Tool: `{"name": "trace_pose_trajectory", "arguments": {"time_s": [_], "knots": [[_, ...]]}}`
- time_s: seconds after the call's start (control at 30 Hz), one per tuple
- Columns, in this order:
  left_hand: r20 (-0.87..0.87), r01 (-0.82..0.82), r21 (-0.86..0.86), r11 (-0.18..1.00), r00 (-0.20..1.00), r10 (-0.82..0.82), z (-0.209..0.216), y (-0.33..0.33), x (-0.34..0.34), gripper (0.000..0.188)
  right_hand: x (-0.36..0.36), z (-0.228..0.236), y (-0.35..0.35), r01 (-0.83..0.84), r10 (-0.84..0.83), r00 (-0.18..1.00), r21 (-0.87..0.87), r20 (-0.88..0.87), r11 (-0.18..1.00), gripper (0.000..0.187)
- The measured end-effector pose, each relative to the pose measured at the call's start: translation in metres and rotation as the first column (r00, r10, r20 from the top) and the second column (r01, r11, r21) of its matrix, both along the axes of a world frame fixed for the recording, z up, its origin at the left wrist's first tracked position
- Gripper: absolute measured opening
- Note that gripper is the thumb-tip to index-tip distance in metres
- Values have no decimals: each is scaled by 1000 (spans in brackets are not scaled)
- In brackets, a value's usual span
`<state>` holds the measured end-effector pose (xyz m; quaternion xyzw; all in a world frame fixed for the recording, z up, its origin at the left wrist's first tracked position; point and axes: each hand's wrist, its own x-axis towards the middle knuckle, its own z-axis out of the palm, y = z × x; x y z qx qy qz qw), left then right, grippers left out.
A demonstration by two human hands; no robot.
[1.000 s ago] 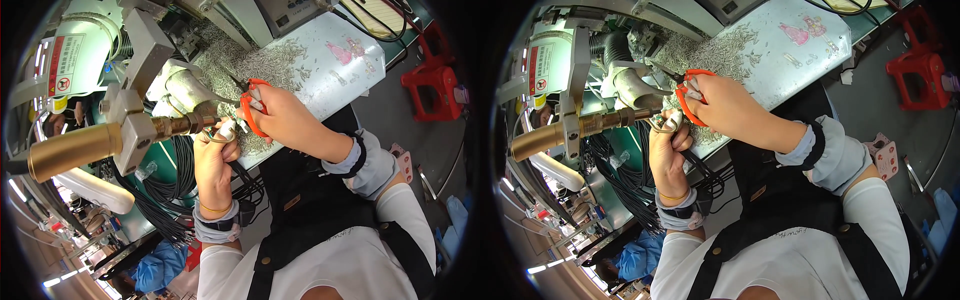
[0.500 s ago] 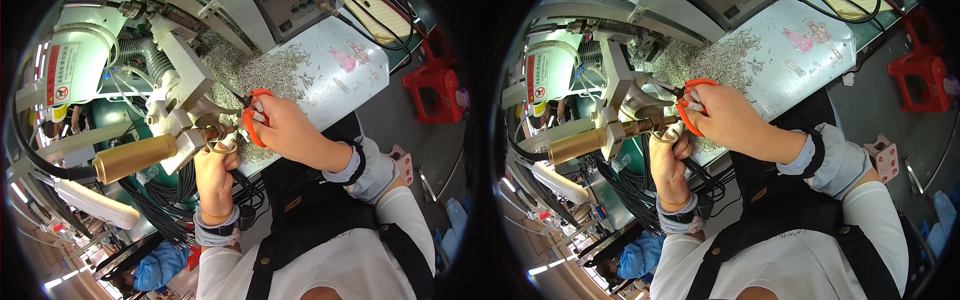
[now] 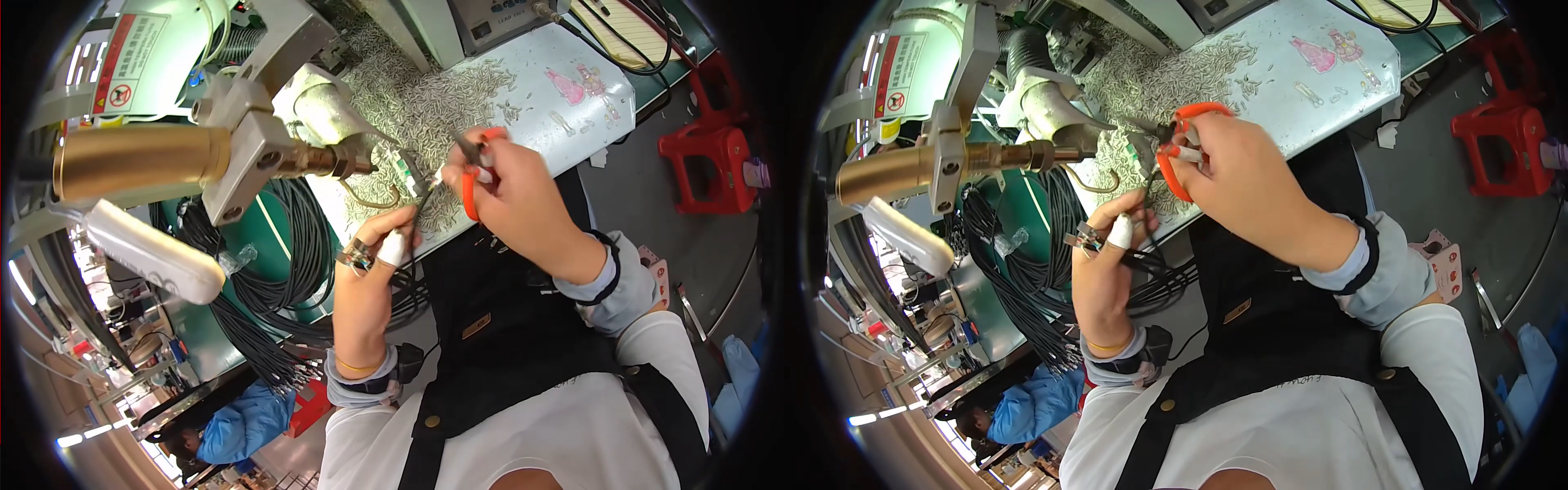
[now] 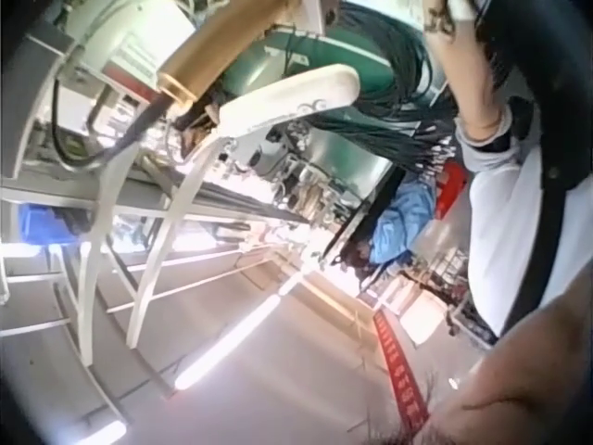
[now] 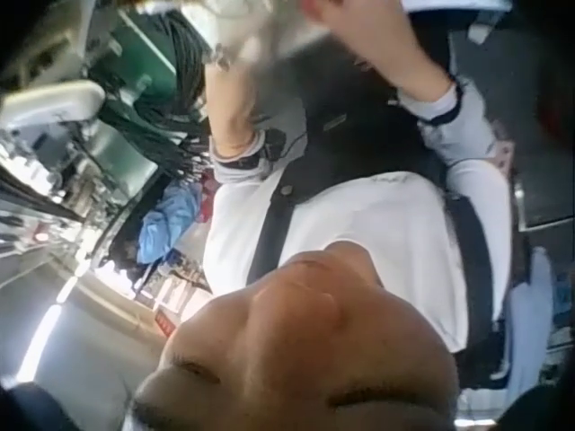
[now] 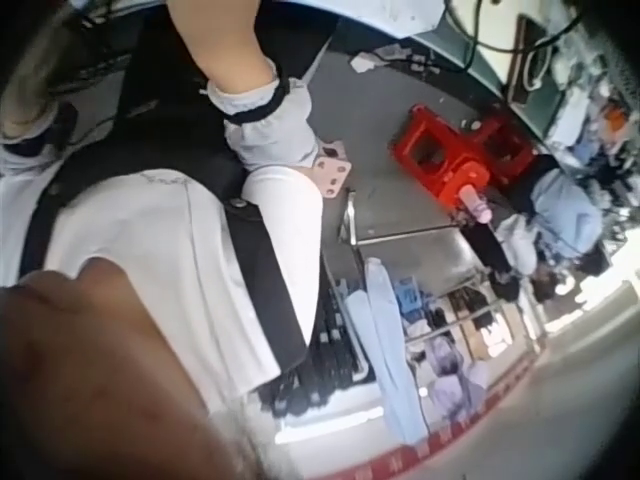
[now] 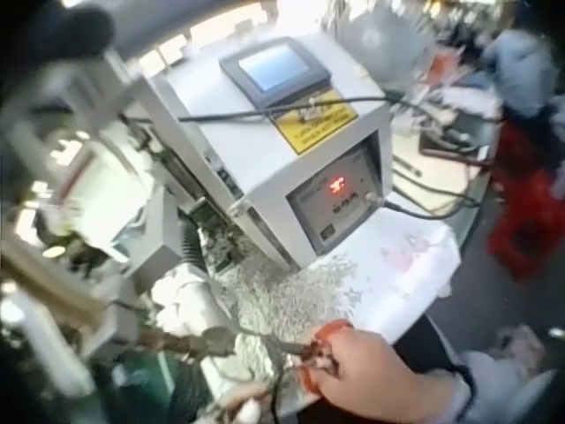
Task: The person trims the ends of wires on a connector using shears, then picks up a bundle of cables and trims the wire ends on each connector one by one.
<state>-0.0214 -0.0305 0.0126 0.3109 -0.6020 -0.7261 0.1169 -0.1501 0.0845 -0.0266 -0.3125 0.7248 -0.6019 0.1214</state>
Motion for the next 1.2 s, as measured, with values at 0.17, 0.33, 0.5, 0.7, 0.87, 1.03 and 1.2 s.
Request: {"name": "trace_pose_trajectory", "arguments": {"time_s": [0.17, 0.33, 0.5, 0.7, 0.87, 1.03, 1.2], "knots": [[-3, 129, -396, 909, 990, -142, -8, 14, 9, 22, 32, 24, 13, -39, 36, 939, -2, -342, 999, 10], [111, 215, -258, 942, 975, -192, -9, 23, 21, 24, 31, 21, 24, -252, 253, 967, 29, -39, 967, 13], [-43, 28, -461, 887, 998, -53, -12, 30, 19, 21, 26, 20, 31, -306, 295, 824, -57, 485, 950, 16], [-154, -46, -903, 427, 962, -224, -17, 29, 17, 14, 14, 34, 27, -621, 362, 220, -156, 906, 768, 21], [-191, -23, -412, 911, 980, -62, -20, 25, 19, 12, 29, 6, 21, -462, 424, 271, -270, 864, 845, 23], [-24, 21, 363, 931, 1000, -13, -10, 12, 24, 15, 28, -9, 21, -314, 303, 893, 22, -333, 949, 11], [72, 24, 283, 959, 996, -46, -9, 10, 26, 14, 13, 4, 25, -265, 303, 661, 164, -686, 950, 14]]}}
